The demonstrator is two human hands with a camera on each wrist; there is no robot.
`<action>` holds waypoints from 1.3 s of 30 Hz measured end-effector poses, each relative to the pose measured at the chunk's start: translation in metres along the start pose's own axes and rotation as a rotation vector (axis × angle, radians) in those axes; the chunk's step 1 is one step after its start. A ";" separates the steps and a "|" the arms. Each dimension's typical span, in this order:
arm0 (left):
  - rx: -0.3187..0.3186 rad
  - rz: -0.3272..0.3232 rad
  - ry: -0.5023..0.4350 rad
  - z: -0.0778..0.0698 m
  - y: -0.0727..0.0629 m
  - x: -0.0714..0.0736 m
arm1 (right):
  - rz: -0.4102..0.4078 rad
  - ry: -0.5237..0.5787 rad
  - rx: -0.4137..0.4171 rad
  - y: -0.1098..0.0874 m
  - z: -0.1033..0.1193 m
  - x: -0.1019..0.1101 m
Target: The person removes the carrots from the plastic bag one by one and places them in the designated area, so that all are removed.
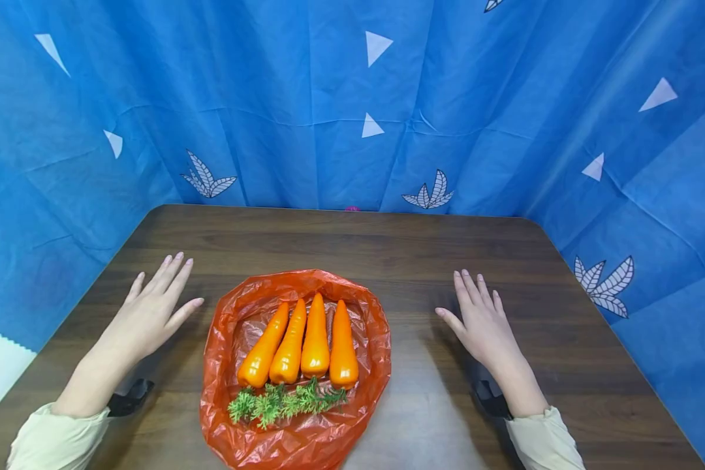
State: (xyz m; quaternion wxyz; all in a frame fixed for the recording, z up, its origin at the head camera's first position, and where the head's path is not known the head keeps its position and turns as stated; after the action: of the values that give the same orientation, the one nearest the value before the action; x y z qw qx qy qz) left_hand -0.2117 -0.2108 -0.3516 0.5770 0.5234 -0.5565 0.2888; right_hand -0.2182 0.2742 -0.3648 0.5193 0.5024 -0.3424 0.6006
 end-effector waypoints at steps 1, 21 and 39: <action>-0.003 -0.001 -0.001 -0.001 0.000 0.001 | -0.004 -0.002 0.000 0.000 0.000 0.001; -0.050 0.049 -0.153 -0.040 -0.001 0.012 | -0.021 0.010 0.045 0.006 0.023 0.006; -0.006 0.196 -0.327 -0.041 0.000 -0.014 | 0.034 0.286 0.188 -0.004 0.090 -0.001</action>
State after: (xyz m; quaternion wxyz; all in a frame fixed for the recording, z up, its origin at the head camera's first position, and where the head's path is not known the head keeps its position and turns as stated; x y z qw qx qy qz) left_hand -0.2003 -0.1692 -0.3579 0.4494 0.5049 -0.6922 0.2530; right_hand -0.1922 0.1904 -0.3424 0.5033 0.4523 -0.2155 0.7041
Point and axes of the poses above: each hand's wrist, its own y-axis towards the middle knuckle, its own x-axis out of the back of the hand, z = x × y, the point moved 8 cm from there along y, towards the middle knuckle
